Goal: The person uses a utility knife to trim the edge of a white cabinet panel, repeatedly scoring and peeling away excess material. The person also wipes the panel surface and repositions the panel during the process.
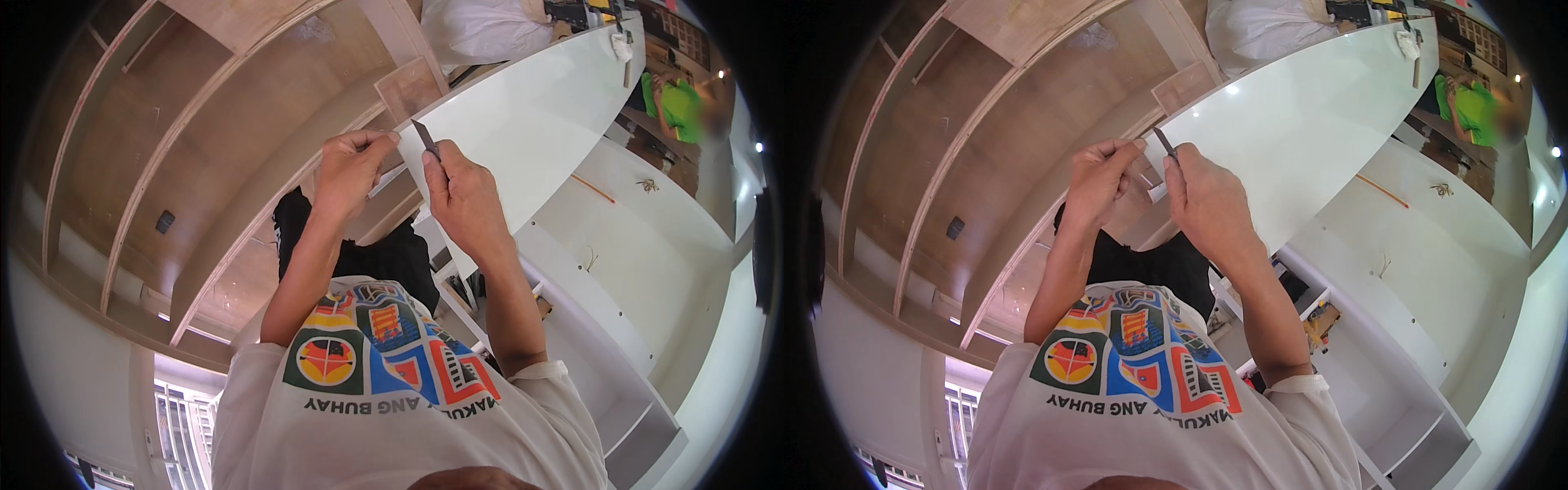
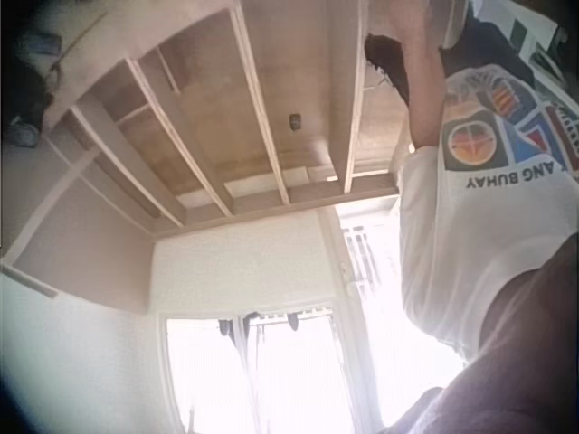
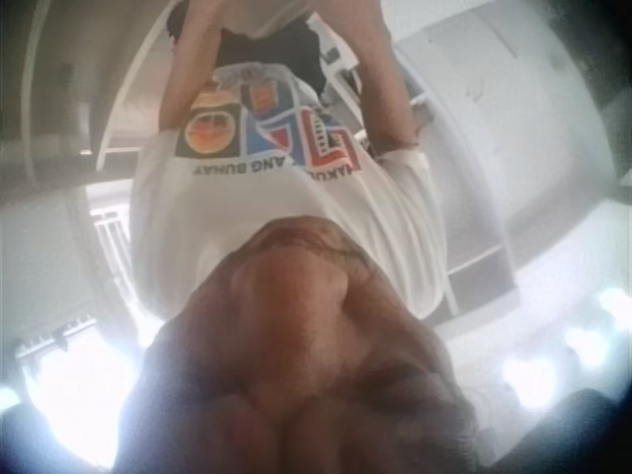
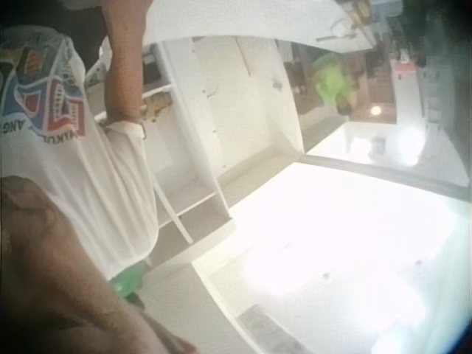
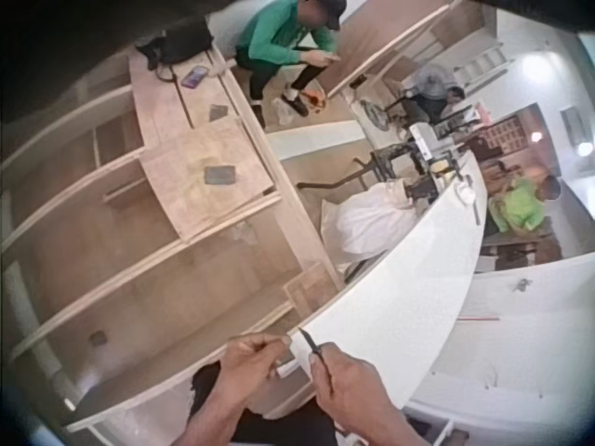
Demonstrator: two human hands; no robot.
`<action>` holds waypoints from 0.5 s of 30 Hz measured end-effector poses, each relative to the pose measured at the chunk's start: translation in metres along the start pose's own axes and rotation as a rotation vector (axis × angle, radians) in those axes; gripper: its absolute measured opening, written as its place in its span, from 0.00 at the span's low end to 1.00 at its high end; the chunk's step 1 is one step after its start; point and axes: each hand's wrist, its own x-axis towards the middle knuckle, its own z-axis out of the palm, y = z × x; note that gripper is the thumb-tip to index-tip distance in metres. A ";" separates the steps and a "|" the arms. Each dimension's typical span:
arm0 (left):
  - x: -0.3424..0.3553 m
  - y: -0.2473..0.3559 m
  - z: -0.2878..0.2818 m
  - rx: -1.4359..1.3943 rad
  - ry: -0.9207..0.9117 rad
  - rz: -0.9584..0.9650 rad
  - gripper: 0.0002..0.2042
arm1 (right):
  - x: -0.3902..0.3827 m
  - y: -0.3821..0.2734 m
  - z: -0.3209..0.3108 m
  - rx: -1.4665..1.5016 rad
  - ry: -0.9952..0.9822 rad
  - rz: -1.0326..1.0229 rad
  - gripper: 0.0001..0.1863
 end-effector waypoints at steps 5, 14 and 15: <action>0.001 -0.005 0.010 -0.165 0.061 -0.020 0.07 | 0.003 0.002 0.004 -0.137 -0.011 -0.040 0.11; 0.004 -0.015 0.005 -0.249 0.039 -0.049 0.07 | 0.009 0.006 0.014 -0.163 -0.069 -0.045 0.10; 0.002 -0.013 0.005 -0.234 0.035 -0.039 0.07 | 0.009 0.005 0.015 -0.161 -0.067 -0.046 0.10</action>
